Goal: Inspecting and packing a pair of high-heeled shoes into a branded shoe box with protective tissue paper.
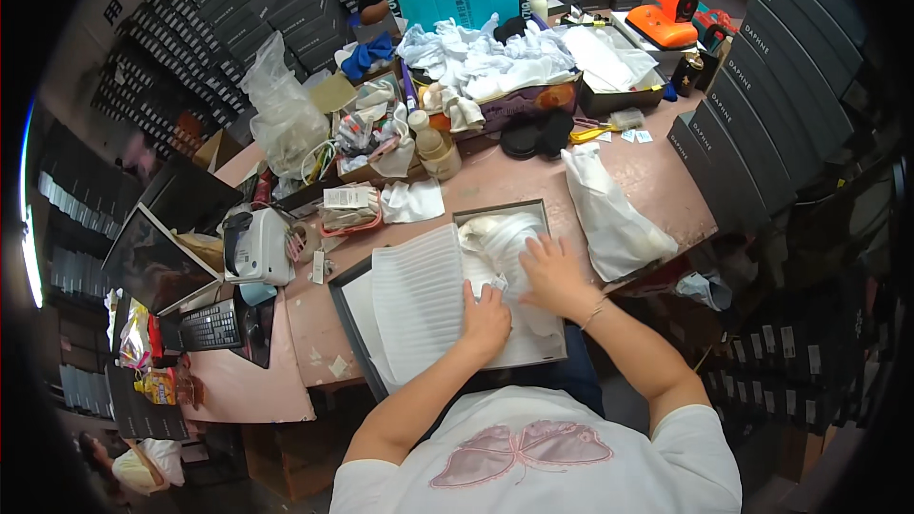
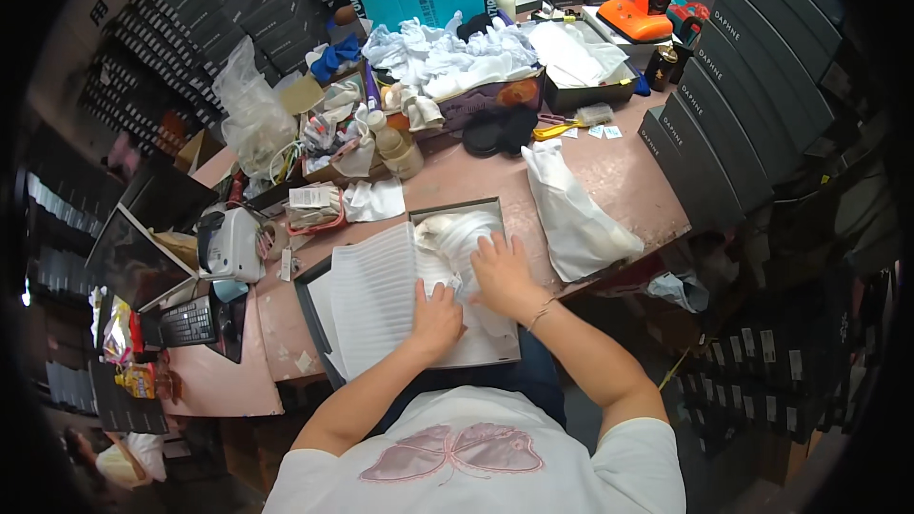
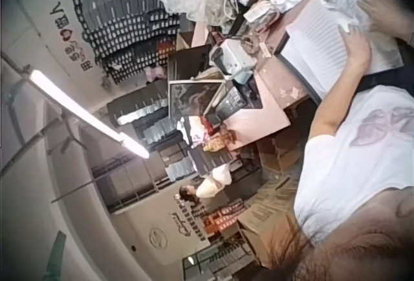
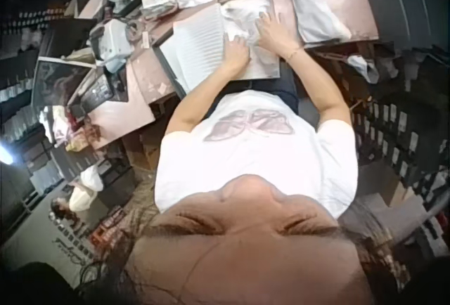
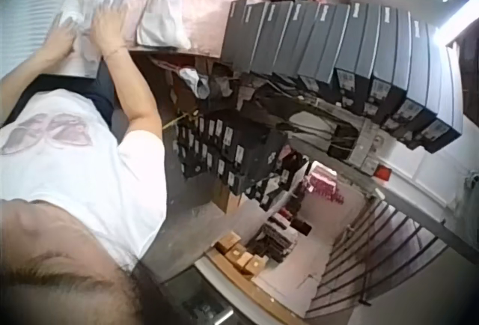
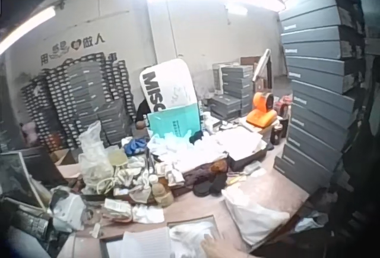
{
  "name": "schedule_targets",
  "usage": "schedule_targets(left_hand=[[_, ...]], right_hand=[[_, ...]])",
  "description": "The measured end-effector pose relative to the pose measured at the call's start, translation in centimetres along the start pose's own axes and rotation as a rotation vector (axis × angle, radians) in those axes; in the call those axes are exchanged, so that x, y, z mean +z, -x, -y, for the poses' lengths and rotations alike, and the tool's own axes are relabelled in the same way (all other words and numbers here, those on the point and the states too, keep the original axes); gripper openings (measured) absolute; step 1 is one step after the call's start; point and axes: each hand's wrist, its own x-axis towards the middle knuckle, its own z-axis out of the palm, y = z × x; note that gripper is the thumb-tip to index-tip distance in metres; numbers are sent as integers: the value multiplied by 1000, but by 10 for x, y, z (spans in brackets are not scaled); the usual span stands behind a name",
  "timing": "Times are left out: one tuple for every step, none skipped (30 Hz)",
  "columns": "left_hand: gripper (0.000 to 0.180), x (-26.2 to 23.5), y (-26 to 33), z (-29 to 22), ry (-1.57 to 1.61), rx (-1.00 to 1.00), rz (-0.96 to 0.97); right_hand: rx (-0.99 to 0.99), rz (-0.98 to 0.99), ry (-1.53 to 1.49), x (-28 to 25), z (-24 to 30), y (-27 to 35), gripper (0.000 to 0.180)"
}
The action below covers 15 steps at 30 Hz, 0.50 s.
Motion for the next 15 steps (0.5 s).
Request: schedule_targets(left_hand=[[27,-8,0,-4,32,-15,24],[28,-15,4,-5,73,-53,47],[34,-22,9,-3,206,-91,84],[34,-22,10,1,206,-82,-47],[35,-16,17,1,216,-82,-163],[36,-12,21,0,226,-80,-289],[36,-9,24,0,289,-75,-298],[35,-7,24,-1,354,-65,-312],[35,-6,25,0,413,-53,-326],[33,-3,27,-3,511,-62,-321],[31,-2,28,-6,605,-67,-320],[29,-2,29,-8,698,-70,-320],[28,-4,33,-7,682,-74,-334],[28,-10,39,-8,671,-75,-341],[27,-14,44,-8,660,-77,-349]], right_hand=[[41,35,-3,27,0,7,37],[59,79,-8,33,5,5,32],[62,32,-72,35,3,7,28],[65,-15,-137,36,-1,10,25],[68,-42,-213,32,3,17,22],[70,-100,-266,27,3,22,23],[74,-157,-319,22,3,26,23],[82,-215,-366,13,3,29,23],[83,-256,-402,-2,5,29,25],[98,-265,-442,-13,7,30,26],[113,-281,-481,-23,8,30,27],[128,-297,-518,-34,7,31,28],[123,-332,-528,-44,7,31,31],[152,-365,-539,-52,5,34,31],[181,-398,-550,-58,3,37,31]])
